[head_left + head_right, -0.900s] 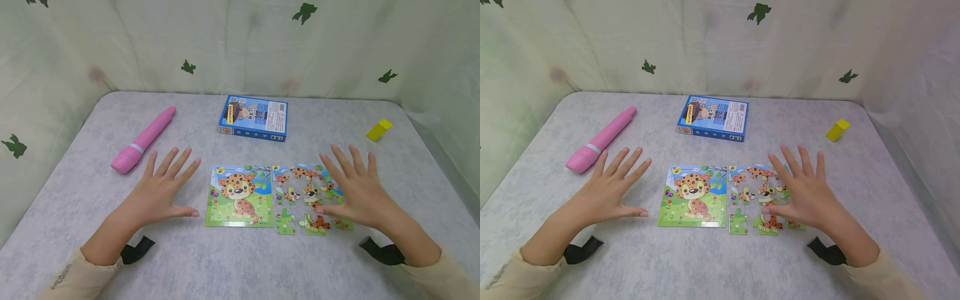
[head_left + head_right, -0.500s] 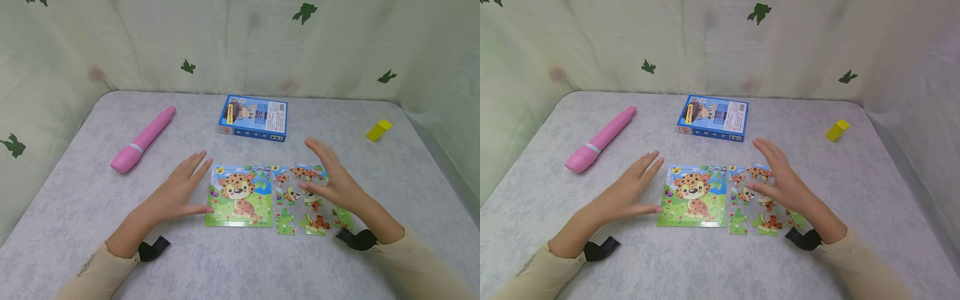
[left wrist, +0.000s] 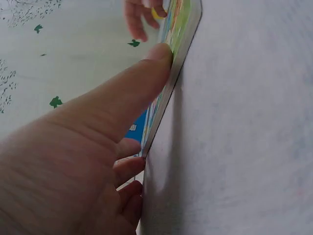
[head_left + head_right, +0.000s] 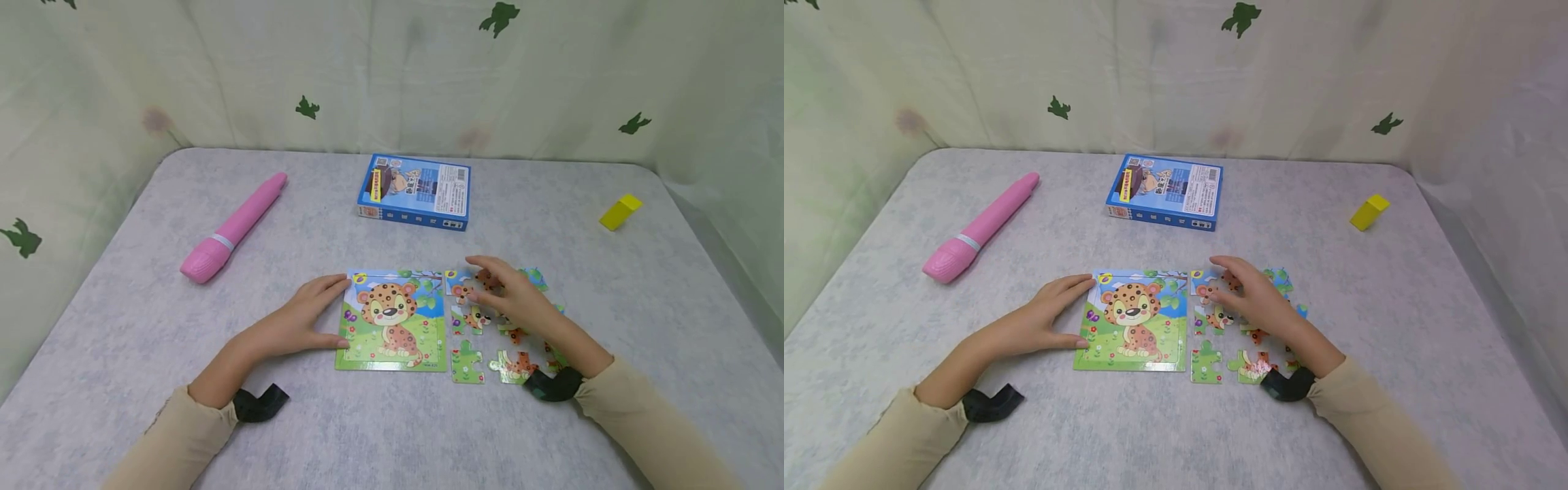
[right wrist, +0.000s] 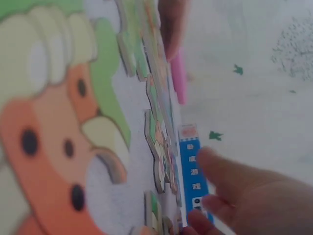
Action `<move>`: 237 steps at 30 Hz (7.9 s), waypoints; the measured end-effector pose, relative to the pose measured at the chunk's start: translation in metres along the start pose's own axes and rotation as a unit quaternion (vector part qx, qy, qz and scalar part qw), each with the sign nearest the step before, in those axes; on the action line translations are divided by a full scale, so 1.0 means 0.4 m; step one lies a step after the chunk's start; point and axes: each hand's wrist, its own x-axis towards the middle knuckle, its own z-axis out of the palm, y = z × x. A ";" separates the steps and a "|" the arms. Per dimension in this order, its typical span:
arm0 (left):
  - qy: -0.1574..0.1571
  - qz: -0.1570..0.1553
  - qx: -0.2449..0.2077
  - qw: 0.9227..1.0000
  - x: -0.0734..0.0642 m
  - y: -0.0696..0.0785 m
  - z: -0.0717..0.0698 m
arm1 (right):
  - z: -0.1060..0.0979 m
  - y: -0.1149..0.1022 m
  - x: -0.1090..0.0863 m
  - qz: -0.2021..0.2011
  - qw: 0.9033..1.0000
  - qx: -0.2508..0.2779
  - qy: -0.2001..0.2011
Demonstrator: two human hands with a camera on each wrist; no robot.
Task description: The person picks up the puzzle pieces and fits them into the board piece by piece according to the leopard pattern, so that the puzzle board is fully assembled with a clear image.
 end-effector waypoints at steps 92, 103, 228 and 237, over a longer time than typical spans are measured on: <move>0.023 0.042 0.055 0.997 -0.001 -0.017 0.017 | -0.023 -0.076 -0.022 -0.089 0.987 -0.053 0.121; 0.019 0.039 0.057 0.997 0.001 -0.017 0.015 | -0.048 0.042 -0.053 -0.001 0.993 -0.067 0.096; 0.018 0.053 0.167 0.984 0.068 0.035 0.016 | -0.181 0.142 -0.100 0.078 0.997 -0.008 0.014; 0.014 0.044 0.159 0.986 0.067 0.036 0.016 | -0.180 0.157 -0.104 0.061 0.995 -0.084 -0.001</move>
